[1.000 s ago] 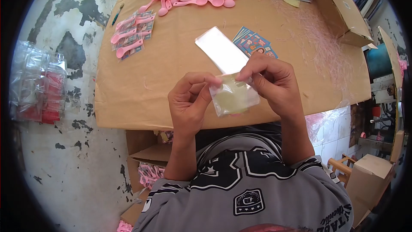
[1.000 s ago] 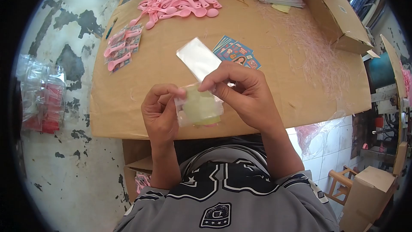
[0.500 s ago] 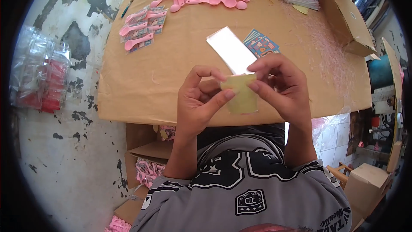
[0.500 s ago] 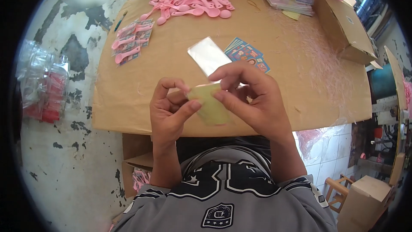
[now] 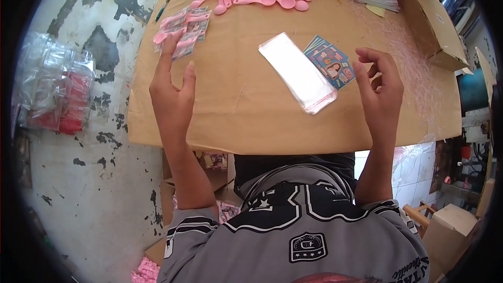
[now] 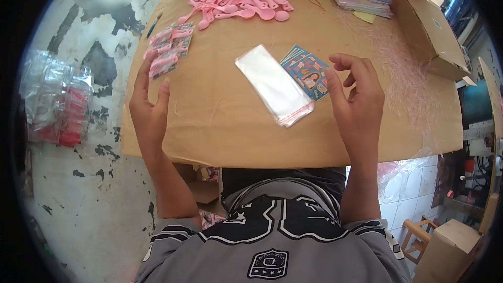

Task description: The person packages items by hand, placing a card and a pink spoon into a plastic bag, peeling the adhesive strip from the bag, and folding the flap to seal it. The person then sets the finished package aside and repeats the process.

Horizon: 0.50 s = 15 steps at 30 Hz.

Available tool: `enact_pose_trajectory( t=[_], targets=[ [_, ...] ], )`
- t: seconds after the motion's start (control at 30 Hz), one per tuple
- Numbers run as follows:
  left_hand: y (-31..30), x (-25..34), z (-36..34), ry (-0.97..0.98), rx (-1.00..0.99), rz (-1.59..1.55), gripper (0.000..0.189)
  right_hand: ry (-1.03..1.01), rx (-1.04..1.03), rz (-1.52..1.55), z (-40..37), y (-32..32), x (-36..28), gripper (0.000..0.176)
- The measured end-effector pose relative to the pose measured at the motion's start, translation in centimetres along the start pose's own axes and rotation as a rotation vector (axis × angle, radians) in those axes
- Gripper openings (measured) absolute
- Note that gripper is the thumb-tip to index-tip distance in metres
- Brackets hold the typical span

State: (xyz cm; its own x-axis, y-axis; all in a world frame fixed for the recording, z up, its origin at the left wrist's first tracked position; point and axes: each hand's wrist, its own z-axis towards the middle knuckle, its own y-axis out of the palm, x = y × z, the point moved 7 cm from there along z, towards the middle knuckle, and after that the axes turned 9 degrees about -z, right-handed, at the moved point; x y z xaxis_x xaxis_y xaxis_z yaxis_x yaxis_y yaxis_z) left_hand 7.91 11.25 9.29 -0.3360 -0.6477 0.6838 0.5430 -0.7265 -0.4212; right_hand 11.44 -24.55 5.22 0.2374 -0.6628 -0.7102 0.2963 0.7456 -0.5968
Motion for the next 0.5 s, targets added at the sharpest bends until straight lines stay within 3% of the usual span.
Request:
enact_pose_trajectory(
  t=[0.1, 0.17, 0.33, 0.5],
  targets=[
    [3.2, -2.1, -1.8, -0.111, -0.232, -0.004, 0.037, -0.043, 0.011, -0.252, 0.0, 0.8, 1.4, 0.035],
    [7.1, -0.4, -3.6, -0.22, -0.379, -0.053, 0.032, -0.065, -0.011, -0.346, -0.1, 1.7, 1.8, 0.039],
    [13.4, 4.1, -6.8, 0.133, -0.479, 0.003, 0.032, -0.015, -0.098, -0.363, 0.1, 3.0, 2.7, 0.038],
    [13.9, 3.2, -7.1, 0.051, -0.506, -0.005, 0.022, 0.087, -0.13, -0.227, 0.4, 2.8, 3.7, 0.03]
  ],
)
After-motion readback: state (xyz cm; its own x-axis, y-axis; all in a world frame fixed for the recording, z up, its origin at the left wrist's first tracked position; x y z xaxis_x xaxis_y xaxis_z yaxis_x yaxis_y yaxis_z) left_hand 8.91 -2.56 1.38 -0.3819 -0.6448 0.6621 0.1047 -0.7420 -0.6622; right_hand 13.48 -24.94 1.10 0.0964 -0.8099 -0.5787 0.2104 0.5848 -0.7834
